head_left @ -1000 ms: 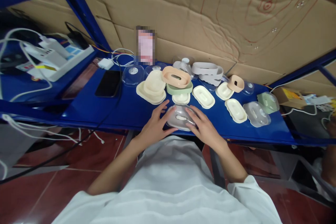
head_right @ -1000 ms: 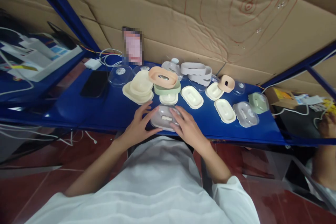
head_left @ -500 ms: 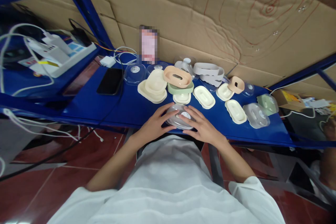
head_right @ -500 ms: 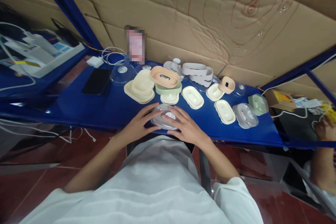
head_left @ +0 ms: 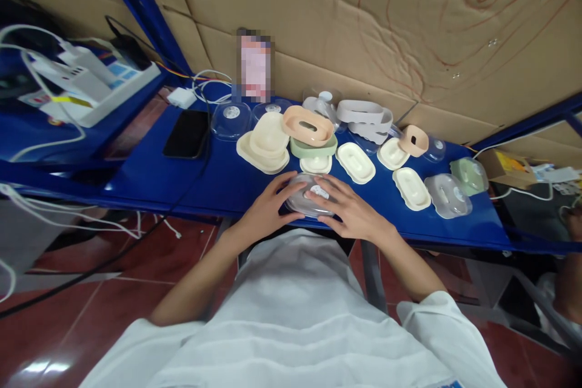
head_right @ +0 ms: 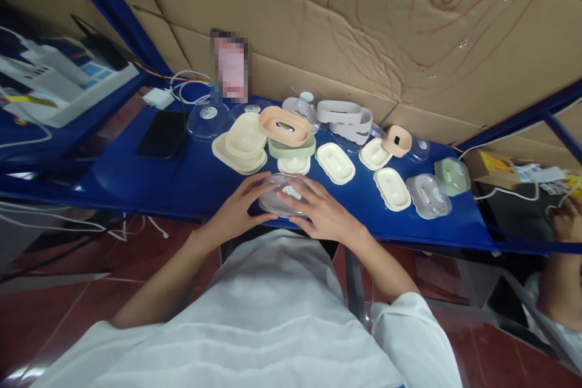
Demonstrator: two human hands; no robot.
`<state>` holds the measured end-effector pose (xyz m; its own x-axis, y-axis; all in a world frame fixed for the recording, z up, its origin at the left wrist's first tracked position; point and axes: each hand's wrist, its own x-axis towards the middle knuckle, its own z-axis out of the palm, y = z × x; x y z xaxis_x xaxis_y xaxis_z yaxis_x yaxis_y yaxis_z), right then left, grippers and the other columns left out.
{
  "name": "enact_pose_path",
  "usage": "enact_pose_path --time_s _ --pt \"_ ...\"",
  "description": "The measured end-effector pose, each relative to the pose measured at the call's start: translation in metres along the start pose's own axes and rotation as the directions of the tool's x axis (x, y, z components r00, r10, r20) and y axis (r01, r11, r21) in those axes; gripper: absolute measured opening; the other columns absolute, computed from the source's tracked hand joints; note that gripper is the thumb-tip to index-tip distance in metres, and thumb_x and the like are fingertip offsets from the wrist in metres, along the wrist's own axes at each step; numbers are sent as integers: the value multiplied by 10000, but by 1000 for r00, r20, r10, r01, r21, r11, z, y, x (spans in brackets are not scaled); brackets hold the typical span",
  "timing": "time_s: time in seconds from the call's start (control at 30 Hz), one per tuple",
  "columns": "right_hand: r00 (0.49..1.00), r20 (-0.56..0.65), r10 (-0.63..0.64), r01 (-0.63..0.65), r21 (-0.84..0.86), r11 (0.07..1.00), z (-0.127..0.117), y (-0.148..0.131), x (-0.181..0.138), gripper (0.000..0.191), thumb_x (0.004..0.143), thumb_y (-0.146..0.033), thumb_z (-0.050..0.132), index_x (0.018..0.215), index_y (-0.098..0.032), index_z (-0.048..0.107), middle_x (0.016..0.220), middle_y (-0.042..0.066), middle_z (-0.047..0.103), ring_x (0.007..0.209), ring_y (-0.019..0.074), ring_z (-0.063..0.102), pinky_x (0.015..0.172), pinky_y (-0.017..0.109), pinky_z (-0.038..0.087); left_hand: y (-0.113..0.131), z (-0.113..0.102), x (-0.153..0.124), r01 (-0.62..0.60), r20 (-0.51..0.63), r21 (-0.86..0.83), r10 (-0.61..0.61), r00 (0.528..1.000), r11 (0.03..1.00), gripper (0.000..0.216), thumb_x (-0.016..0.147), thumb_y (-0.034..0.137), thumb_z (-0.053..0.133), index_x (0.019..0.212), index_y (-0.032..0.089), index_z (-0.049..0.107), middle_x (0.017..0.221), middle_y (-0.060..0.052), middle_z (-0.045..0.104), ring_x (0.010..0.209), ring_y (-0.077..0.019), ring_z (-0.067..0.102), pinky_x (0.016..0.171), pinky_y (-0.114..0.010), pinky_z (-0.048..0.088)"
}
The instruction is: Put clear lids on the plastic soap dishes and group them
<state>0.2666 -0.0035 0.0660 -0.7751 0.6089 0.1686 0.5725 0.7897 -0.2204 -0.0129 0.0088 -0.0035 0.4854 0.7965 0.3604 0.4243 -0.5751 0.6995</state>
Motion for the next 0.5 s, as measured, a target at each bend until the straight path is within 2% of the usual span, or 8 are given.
enact_pose_path --time_s 0.23,0.4,0.5 --pt "997 22 67 -65 -70 995 -4 -14 -1 626 1091 -327 570 1693 -253 417 1764 143 370 1652 398 295 1281 669 411 -1 0 -1 19 27 -36 -18 999 999 705 950 448 814 1583 360 515 1672 -119 431 1531 -330 501 1276 -538 461" --pt "999 14 45 -44 -100 994 5 -13 -7 621 1094 -323 552 1698 -283 409 1752 110 404 1640 395 317 1287 691 382 -1 0 -1 41 36 -40 -40 999 998 687 943 468 818 1562 359 540 1657 -116 451 1508 -335 519 1260 -542 480" --pt "999 -33 33 -35 -80 996 14 -7 -10 596 1096 -326 549 1681 -301 439 1754 100 404 1653 390 293 1294 703 354 0 -1 -1 51 52 -34 -49 997 998 681 943 453 821 1557 354 542 1651 -116 461 1516 -336 512 1260 -542 479"
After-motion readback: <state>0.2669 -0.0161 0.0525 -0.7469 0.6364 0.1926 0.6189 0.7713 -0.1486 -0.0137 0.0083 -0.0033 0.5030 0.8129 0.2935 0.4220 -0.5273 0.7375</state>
